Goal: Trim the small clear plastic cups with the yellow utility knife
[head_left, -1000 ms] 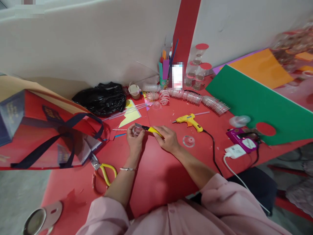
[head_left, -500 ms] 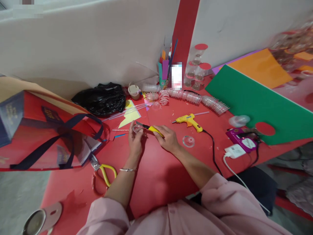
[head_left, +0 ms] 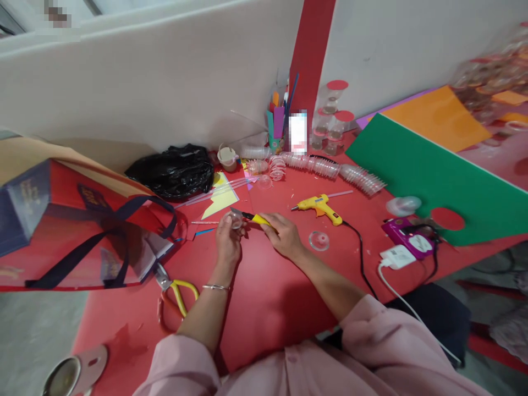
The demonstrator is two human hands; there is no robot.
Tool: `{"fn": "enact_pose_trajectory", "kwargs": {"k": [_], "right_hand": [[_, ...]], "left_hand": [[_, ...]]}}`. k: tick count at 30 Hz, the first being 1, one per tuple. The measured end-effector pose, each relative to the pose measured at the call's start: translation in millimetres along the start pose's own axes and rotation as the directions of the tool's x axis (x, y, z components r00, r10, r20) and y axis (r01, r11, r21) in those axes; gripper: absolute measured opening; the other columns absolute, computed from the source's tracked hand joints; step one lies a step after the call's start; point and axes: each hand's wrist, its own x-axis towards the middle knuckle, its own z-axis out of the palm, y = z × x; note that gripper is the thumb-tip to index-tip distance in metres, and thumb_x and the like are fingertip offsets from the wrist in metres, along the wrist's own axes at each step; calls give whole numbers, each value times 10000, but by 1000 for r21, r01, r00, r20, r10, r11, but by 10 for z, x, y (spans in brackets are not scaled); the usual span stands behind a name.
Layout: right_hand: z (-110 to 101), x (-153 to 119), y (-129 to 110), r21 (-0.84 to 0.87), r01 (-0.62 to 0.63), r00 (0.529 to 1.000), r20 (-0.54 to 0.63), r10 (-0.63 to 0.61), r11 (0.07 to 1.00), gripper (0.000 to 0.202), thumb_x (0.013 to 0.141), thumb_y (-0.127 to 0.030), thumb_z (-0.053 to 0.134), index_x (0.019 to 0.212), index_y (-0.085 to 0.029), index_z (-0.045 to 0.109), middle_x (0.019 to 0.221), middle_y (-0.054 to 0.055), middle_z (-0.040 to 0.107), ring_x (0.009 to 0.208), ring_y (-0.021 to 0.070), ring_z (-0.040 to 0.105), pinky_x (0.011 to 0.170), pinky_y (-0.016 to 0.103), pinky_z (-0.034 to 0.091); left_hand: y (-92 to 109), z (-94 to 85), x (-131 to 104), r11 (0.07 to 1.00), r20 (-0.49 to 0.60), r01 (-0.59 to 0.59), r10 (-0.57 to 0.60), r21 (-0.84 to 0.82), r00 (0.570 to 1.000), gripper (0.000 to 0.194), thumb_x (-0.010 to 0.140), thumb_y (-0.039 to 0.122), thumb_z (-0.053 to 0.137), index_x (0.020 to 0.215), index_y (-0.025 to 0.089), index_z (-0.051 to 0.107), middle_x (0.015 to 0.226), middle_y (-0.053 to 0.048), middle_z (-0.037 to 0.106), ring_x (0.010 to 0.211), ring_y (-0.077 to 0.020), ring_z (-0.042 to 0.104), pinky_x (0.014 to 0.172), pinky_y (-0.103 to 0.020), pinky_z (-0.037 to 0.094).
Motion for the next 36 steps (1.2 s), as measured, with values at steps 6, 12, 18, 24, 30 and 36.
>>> {"fn": "enact_pose_trajectory", "kwargs": {"k": [6, 12, 18, 24, 30, 36], "right_hand": [[-5, 4, -5, 21, 37, 999, -20, -37, 999, 379, 1043, -341, 549, 1414, -309, 618, 1243, 62, 732, 1129, 203, 689, 1003, 376, 565], [-5, -5, -16, 9, 72, 997, 2, -72, 997, 388, 1039, -314, 560, 1424, -311, 611, 1232, 64, 731, 1118, 206, 684, 989, 377, 559], [-19, -1, -48, -5, 127, 992, 11, -127, 992, 429, 1036, -299, 564, 1463, -342, 576, 1215, 61, 726, 1096, 211, 686, 964, 381, 564], [13, -18, -30, -50, 144, 990, 13, -144, 988, 440, 1040, -311, 561, 1479, -338, 561, 1192, 71, 718, 1076, 210, 674, 946, 386, 560], [-8, -22, -11, -179, 127, 990, -41, -137, 976, 410, 1033, -318, 577, 1442, -318, 602, 1158, 70, 729, 1046, 216, 669, 914, 383, 542], [-49, -17, -69, -201, 117, 985, -98, -139, 973, 412, 1034, -308, 571, 1444, -296, 600, 1164, 75, 731, 1044, 215, 670, 906, 377, 534]], "left_hand": [[-19, -25, 18, 999, -4, 35, -35, -8, 999, 393, 832, 494, 771, 986, 144, 678, 791, -33, 712, 624, -140, 678, 513, -216, 476], [-34, -46, 44, 997, -53, 65, -67, -40, 996, 411, 828, 507, 764, 980, 132, 691, 782, -38, 710, 602, -136, 667, 503, -217, 473], [-30, -42, 56, 995, -52, 79, -83, -67, 995, 428, 840, 517, 736, 991, 118, 718, 788, -54, 712, 596, -128, 651, 509, -213, 461], [-8, -12, 59, 996, -41, 48, -52, -76, 998, 408, 834, 514, 736, 962, 128, 713, 769, -26, 680, 541, -113, 599, 474, -216, 441], [13, -9, 47, 994, -54, 88, -92, -71, 994, 394, 869, 520, 684, 948, 134, 675, 686, -16, 666, 489, -121, 592, 446, -216, 427], [8, -13, 54, 994, -58, 96, -99, -54, 993, 406, 886, 530, 642, 959, 131, 667, 684, -24, 673, 479, -126, 586, 433, -222, 419]]}}
